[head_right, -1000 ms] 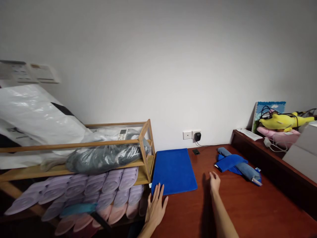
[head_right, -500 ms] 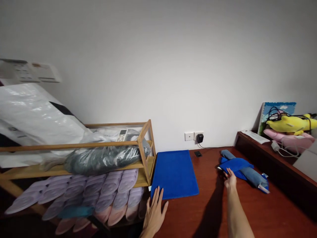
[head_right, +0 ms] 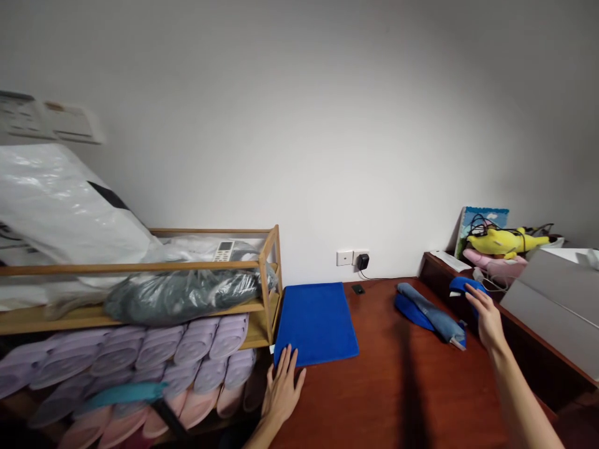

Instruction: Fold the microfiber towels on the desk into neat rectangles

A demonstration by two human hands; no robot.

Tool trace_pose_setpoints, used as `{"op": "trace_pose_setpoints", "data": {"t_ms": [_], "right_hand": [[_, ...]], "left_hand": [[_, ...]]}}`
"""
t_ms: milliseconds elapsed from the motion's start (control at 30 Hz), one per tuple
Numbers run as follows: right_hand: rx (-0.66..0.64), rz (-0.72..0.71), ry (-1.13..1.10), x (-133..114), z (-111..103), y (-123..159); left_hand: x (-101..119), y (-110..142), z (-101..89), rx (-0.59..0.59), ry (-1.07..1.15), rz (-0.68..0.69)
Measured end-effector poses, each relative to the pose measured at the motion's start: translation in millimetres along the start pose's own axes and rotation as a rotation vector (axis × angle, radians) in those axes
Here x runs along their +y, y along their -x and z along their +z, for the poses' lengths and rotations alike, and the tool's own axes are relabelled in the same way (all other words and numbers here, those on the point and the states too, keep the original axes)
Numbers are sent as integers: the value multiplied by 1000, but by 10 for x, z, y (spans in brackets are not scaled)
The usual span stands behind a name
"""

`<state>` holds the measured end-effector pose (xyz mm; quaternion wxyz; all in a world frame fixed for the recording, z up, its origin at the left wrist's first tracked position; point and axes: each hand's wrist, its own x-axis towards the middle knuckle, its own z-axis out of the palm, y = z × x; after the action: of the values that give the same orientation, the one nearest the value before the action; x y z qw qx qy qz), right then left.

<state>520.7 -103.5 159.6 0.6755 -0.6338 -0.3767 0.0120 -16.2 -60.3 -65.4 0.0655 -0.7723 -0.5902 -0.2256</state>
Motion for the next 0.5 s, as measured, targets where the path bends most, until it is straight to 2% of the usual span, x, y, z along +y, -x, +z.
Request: {"op": "trace_pose_setpoints", "data": {"t_ms": [67, 133, 233, 300, 400, 433, 500], "right_hand": [[-145, -25, 146, -238, -107, 223], [-265, -27, 310, -361, -124, 644], [-364, 8, 322, -269, -15, 1634], [-465, 127, 275, -99, 111, 2412], [-670, 323, 220, 54, 313, 3416], [-730, 349, 188, 43, 371, 3647], [-839, 355, 71, -55, 451, 3922]], "left_hand": [[4, -8, -13, 4, 9, 4], [-5, -20, -63, 4, 21, 10], [8, -12, -211, -3, 77, 59], [114, 43, -344, -34, 163, 138], [518, 229, -553, -150, 376, 236], [702, 310, -617, -204, 461, 246], [1067, 469, -724, -315, 618, 233]]}}
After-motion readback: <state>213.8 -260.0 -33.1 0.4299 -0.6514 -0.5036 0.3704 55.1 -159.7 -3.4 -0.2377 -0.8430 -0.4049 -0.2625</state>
